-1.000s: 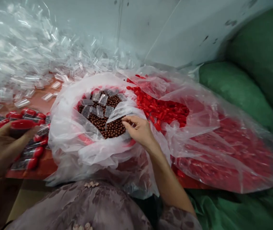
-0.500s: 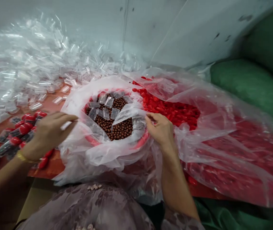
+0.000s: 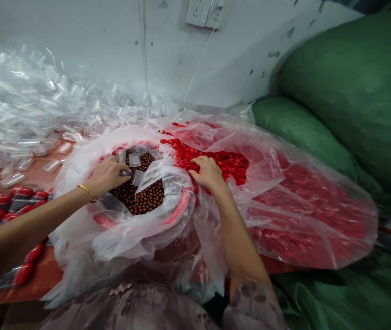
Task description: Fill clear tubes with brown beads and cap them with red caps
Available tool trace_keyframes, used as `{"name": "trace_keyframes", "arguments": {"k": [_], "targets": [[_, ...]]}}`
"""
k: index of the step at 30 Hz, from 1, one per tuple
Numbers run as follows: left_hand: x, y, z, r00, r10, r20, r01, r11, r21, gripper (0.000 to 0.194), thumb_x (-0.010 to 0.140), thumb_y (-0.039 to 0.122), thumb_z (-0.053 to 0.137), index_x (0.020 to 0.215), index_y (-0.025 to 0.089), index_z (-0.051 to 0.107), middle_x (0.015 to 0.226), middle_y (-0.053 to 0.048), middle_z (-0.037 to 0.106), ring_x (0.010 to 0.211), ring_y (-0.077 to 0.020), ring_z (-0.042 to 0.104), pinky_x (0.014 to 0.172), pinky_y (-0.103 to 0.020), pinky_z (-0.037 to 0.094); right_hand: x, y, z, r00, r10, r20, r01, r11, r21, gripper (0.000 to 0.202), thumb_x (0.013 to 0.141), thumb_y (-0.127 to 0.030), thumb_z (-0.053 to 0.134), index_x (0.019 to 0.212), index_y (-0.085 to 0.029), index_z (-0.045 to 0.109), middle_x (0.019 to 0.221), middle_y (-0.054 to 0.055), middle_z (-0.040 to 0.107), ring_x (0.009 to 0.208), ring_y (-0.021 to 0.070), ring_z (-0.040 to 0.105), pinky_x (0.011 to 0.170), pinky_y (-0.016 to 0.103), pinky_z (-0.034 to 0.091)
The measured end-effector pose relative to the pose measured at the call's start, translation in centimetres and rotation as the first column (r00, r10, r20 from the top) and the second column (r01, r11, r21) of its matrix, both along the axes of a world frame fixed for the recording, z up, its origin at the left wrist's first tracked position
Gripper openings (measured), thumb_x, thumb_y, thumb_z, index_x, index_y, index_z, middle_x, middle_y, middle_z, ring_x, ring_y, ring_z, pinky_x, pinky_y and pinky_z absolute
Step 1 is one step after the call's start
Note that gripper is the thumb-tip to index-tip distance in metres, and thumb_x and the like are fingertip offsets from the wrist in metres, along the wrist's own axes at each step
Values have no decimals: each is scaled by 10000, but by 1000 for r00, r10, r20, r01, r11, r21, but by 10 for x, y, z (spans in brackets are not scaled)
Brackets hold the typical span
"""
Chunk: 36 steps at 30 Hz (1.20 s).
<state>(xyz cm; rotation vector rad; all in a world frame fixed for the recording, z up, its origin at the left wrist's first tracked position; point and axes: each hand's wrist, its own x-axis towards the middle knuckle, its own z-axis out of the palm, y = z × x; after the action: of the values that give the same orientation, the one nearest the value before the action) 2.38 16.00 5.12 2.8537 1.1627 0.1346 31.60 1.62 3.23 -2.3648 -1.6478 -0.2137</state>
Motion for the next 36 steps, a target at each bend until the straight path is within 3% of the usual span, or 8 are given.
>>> {"name": "trace_keyframes", "arguments": {"k": [3, 9, 17, 19, 24, 28, 32, 36], "targets": [[-15, -17, 7, 998, -53, -41, 57, 992, 117, 290, 863, 292, 467, 958, 152, 702, 1011, -169, 645, 973, -284, 600, 788, -360, 457, 0, 15, -1, 993, 86, 84, -77, 991, -107, 340, 780, -267, 570, 1078, -158, 690, 1137, 118, 678, 1003, 264, 577, 864, 380, 452], [-27, -38, 11, 944, -198, -264, 161, 975, -154, 257, 841, 97, 430, 913, 79, 676, 859, -182, 684, 838, -283, 663, 683, -339, 476, -1, 19, -6, 990, 52, 135, -42, 996, -75, 324, 793, -293, 531, 1042, -157, 689, 1009, 131, 715, 898, 264, 624, 769, 359, 448], [12, -20, -25, 976, -91, 197, 168, 893, -418, 132, 674, 27, 582, 731, 129, 642, 784, -115, 671, 841, -260, 648, 781, -333, 488, -4, 9, -9, 982, -152, -111, 168, 973, 157, 279, 781, -356, 521, 958, -185, 654, 669, 71, 674, 642, 237, 628, 613, 330, 443], [16, -16, -32, 921, 99, 378, 160, 787, -596, 109, 667, 69, 632, 740, 147, 611, 732, -56, 642, 757, -212, 628, 715, -296, 487, -6, 8, -10, 956, -64, -287, 151, 945, 291, 270, 765, -342, 534, 969, -198, 638, 728, 65, 693, 660, 226, 634, 637, 338, 475], [14, -12, -33, 648, 571, 504, 408, 298, -863, 193, 708, 194, 698, 827, 146, 555, 806, -1, 601, 697, -100, 567, 621, -207, 448, -27, 10, -1, 775, 232, -587, 135, 848, 513, 253, 761, -385, 570, 920, -203, 646, 898, 57, 710, 826, 207, 667, 759, 347, 527], [0, -18, -28, 506, 615, 605, 581, 275, -766, 284, 661, 247, 786, 822, 136, 581, 765, 25, 564, 654, -50, 516, 610, -170, 419, -61, 8, 9, 709, 321, -627, 81, 847, 526, 294, 735, -470, 647, 860, -206, 680, 822, 32, 692, 756, 174, 643, 696, 313, 527], [-18, -25, -29, 481, 664, 573, 663, 152, -733, 400, 599, 244, 832, 906, 157, 592, 841, 14, 594, 697, -79, 578, 634, -216, 496, -99, 6, 11, 466, 374, -802, 24, 901, 434, 394, 716, -540, 674, 914, -199, 686, 554, -46, 567, 404, 77, 447, 393, 217, 370], [-28, -29, -35, 444, 700, 560, 713, 103, -694, 437, 580, 193, 840, 942, 160, 598, 920, -9, 642, 785, -110, 633, 723, -260, 539, -128, 9, 9, 187, 355, -916, -36, 934, 354, 460, 714, -477, 676, 1087, -214, 616, 653, -40, 618, 376, 71, 463, 364, 215, 371]]}}
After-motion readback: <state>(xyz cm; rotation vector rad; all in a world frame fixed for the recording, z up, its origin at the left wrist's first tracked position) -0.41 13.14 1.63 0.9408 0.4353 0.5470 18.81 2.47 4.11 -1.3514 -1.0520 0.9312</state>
